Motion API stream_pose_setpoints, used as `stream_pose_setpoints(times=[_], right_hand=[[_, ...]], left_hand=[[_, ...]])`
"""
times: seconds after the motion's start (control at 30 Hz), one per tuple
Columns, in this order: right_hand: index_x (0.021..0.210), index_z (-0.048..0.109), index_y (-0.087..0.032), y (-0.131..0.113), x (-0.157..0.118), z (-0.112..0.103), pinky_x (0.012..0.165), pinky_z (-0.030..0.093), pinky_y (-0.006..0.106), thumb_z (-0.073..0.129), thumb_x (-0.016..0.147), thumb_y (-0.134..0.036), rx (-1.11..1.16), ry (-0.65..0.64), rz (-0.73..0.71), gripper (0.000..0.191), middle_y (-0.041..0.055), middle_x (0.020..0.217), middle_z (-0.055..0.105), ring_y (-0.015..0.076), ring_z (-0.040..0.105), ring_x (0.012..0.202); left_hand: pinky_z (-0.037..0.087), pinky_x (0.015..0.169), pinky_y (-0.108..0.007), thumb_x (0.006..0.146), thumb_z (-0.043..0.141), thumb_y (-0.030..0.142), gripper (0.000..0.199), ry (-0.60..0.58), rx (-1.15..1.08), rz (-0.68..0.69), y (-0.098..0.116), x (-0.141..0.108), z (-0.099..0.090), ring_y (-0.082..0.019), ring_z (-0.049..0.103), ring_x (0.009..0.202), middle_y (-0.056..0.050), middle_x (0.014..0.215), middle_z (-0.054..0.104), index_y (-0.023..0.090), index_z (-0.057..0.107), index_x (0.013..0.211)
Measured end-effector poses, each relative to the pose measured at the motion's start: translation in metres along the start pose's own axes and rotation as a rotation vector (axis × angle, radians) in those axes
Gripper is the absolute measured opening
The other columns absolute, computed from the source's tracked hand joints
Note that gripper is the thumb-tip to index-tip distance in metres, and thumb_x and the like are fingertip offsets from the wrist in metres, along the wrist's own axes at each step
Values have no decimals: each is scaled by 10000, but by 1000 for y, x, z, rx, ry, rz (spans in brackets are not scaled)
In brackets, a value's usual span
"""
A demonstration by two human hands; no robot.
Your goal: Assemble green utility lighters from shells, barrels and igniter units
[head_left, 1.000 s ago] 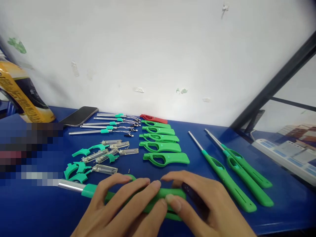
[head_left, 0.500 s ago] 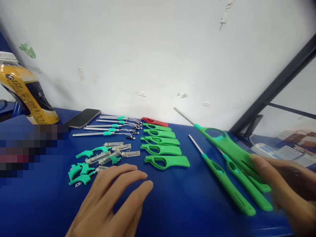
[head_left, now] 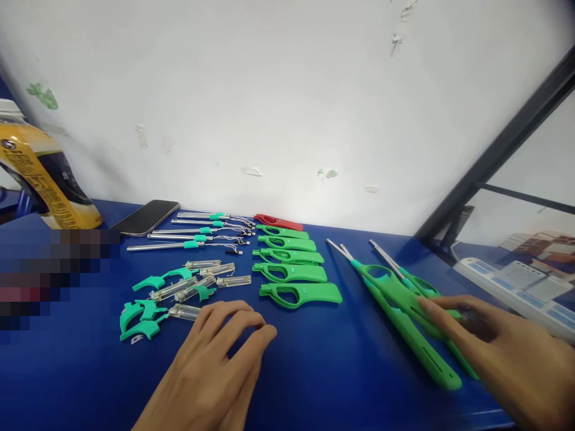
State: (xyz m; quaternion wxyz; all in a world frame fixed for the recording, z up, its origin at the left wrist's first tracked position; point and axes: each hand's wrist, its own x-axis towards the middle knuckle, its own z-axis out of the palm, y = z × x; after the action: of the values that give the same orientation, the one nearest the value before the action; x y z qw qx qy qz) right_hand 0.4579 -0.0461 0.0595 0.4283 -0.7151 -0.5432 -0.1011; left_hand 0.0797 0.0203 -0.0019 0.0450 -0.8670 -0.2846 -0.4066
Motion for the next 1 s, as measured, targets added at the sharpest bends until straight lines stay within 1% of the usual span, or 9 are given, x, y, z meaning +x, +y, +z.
stream_pose_setpoints(times=[0.13, 0.23, 0.37, 0.5, 0.63, 0.73, 0.8, 0.87, 1.0], right_hand=[[934, 822, -345, -13, 4, 14, 658, 625, 508, 513, 709, -894, -304, -520, 404, 669, 62, 658, 828, 401, 852, 677], [961, 766, -330, -13, -1, 26, 782, 599, 519, 441, 737, -879, -331, -697, 383, 677, 64, 649, 818, 408, 853, 780], [916, 746, -324, 2, -9, 33, 716, 558, 469, 420, 877, -811, -322, -713, 290, 586, 44, 546, 738, 367, 801, 662], [968, 799, -315, 6, -4, 28, 627, 566, 464, 457, 870, -846, -361, -629, 262, 639, 44, 502, 687, 383, 780, 589], [931, 841, -314, -10, 2, 32, 538, 544, 438, 508, 944, -799, -330, -416, 84, 589, 61, 650, 795, 370, 800, 573], [1074, 882, -316, -26, -6, 51, 720, 678, 450, 596, 1088, -652, -159, -329, -210, 441, 58, 997, 914, 354, 897, 848], [1263, 871, -338, -34, -14, 69, 967, 709, 487, 595, 1149, -524, -89, -384, -346, 352, 56, 1375, 876, 344, 885, 1157], [1405, 826, -358, -40, -20, 85, 1053, 698, 522, 578, 1170, -417, -80, -491, -387, 347, 46, 1587, 773, 337, 860, 1245], [1490, 759, -372, -44, -21, 98, 983, 723, 542, 620, 1149, -309, -80, -632, -370, 373, 31, 1572, 777, 341, 872, 1189]], left_hand=[[606, 1045, -348, 1109, 576, 1, 334, -11, -9, -5, -1, 0, 4, -209, 728, 1167, -42, 1169, 812, 222, 757, 1281], [609, 1047, -353, 1111, 571, 7, 333, -24, -9, -25, -1, 0, 5, -208, 734, 1163, -36, 1166, 816, 227, 764, 1271], [605, 1038, -351, 1110, 572, 17, 327, -44, -16, -17, 0, -1, 4, -207, 737, 1155, -33, 1160, 812, 224, 765, 1272], [568, 1068, -362, 1121, 545, 4, 332, -28, -50, -72, 4, -2, 8, -206, 701, 1174, -26, 1157, 795, 228, 751, 1256], [535, 1085, -368, 1134, 529, 4, 333, -21, -87, -113, 8, -4, 11, -205, 665, 1186, -21, 1157, 774, 235, 741, 1247], [525, 1100, -375, 1136, 524, 5, 332, -18, -83, -116, 8, -5, 13, -210, 663, 1188, -20, 1162, 771, 234, 734, 1251], [521, 1101, -380, 1141, 517, 16, 326, -12, -72, -116, 7, -6, 15, -215, 663, 1188, -19, 1165, 772, 241, 729, 1247], [517, 1099, -379, 1147, 513, 30, 319, -16, -68, -121, 6, -6, 16, -216, 655, 1190, -14, 1166, 768, 248, 724, 1247], [509, 1101, -387, 1151, 509, 29, 316, -25, -63, -135, 4, -6, 15, -219, 638, 1206, -14, 1165, 755, 249, 710, 1257]])
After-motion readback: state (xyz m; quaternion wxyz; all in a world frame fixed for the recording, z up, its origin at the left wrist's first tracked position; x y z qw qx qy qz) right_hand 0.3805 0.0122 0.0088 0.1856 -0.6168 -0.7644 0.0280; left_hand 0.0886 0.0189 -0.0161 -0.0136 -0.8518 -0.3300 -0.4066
